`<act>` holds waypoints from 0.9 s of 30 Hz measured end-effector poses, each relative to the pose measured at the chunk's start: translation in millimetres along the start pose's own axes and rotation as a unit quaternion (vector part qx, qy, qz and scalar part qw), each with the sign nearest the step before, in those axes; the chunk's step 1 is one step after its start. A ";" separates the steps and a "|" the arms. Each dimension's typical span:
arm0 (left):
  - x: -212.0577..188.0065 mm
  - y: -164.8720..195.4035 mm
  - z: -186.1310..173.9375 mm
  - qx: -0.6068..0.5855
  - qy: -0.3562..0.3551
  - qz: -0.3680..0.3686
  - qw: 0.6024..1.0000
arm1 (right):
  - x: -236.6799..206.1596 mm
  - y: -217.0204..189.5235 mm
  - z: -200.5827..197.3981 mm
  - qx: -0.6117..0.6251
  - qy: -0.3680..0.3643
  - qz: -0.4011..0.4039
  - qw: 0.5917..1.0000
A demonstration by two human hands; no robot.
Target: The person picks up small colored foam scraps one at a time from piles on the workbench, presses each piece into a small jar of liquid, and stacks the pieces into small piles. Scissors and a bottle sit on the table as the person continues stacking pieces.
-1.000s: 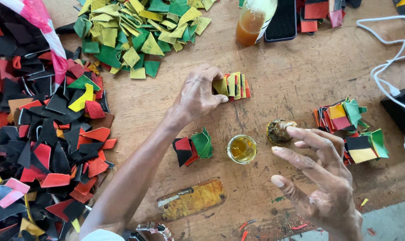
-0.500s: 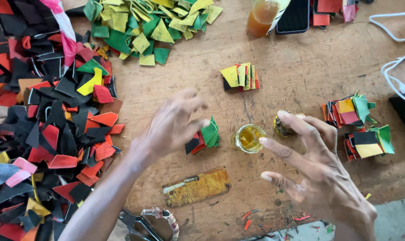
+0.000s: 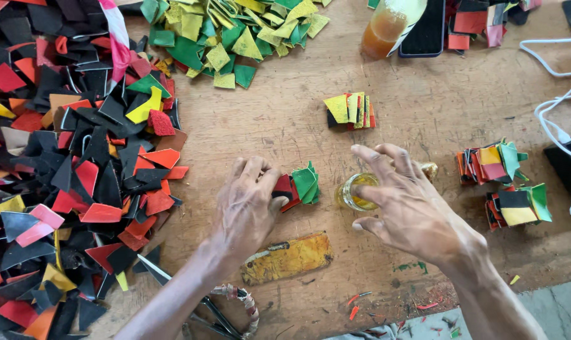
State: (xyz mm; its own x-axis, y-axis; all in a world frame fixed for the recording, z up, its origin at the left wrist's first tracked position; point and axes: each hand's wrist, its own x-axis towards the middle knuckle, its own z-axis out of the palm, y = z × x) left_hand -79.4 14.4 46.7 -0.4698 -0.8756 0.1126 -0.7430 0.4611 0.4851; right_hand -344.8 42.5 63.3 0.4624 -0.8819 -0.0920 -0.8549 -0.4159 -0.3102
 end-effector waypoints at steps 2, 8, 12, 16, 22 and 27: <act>-0.7 -0.1 0.1 -0.011 0.006 0.000 1.000 | 3.3 -1.2 -0.5 -0.024 -0.004 -0.012 1.000; -1.0 -12.2 2.2 -0.083 0.050 -0.001 0.995 | -18.5 -8.5 -19.7 0.031 0.059 0.013 0.998; -2.4 -18.2 4.5 -0.098 0.064 0.025 0.993 | -34.4 -16.3 -32.7 0.025 0.082 -0.002 0.996; -7.1 -14.9 9.7 -0.017 0.080 0.051 0.995 | -55.4 -26.8 -53.4 -0.020 0.195 -0.003 0.981; -11.8 -6.8 13.5 -0.009 0.099 0.045 0.994 | -85.0 -31.9 -63.7 0.090 0.311 0.026 0.946; -15.1 -1.6 17.8 0.013 0.074 0.022 0.997 | -78.9 -28.2 -41.1 0.029 0.282 0.046 0.958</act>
State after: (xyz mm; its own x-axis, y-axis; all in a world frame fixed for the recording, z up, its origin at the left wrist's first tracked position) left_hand -79.6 29.4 28.8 -0.4273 -0.8655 0.2613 -0.7369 0.5009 0.4539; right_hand -366.8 114.6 118.2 0.1709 -0.9012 0.3982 -0.8640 -0.3313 -0.3791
